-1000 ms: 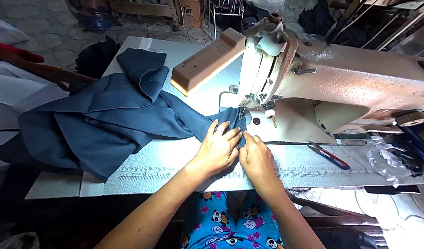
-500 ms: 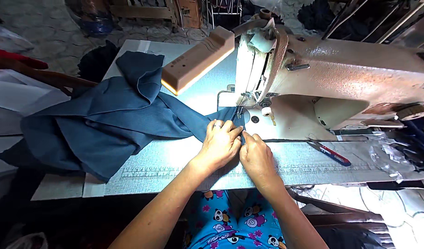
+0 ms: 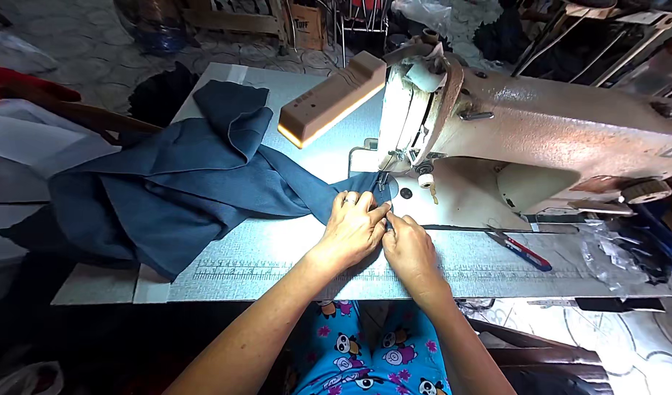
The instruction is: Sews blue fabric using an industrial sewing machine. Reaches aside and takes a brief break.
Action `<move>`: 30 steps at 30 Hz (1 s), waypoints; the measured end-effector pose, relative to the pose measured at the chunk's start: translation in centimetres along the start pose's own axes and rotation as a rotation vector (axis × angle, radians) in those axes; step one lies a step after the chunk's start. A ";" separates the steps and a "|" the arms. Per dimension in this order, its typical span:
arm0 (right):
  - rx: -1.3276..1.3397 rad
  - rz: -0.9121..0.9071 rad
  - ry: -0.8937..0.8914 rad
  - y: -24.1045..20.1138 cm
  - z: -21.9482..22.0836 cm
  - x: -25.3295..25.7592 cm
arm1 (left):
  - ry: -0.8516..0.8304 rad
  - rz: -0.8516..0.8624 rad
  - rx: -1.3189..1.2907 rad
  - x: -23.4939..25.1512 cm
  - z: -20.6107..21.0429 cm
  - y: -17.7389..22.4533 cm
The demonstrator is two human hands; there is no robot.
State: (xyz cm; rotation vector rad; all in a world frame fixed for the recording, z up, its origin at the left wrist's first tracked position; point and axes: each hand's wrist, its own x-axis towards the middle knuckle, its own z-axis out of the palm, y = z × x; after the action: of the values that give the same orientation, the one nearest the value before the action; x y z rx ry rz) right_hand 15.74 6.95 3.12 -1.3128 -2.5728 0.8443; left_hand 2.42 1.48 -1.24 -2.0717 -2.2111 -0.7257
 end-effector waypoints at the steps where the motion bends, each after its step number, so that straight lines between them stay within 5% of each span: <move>1: 0.073 -0.031 0.046 0.6 0.1 0.2 | 0.010 0.012 -0.005 -0.1 0.0 -0.1; 6: 0.207 -0.167 0.305 2.3 1.4 1.7 | 0.037 0.040 -0.053 -0.9 0.0 -0.4; 16: 0.000 -0.062 0.185 0.4 1.6 1.1 | 0.056 0.038 -0.069 -0.9 -0.3 -0.9; 30: -0.172 -0.110 0.256 -0.5 2.8 0.2 | 0.083 0.117 -0.015 -1.2 -0.2 -1.8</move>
State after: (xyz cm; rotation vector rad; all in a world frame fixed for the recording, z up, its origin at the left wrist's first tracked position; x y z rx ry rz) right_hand 14.30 5.69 1.03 -1.2165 -2.5290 0.4133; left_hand 0.79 0.25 -2.02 -2.1159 -2.0290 -0.8043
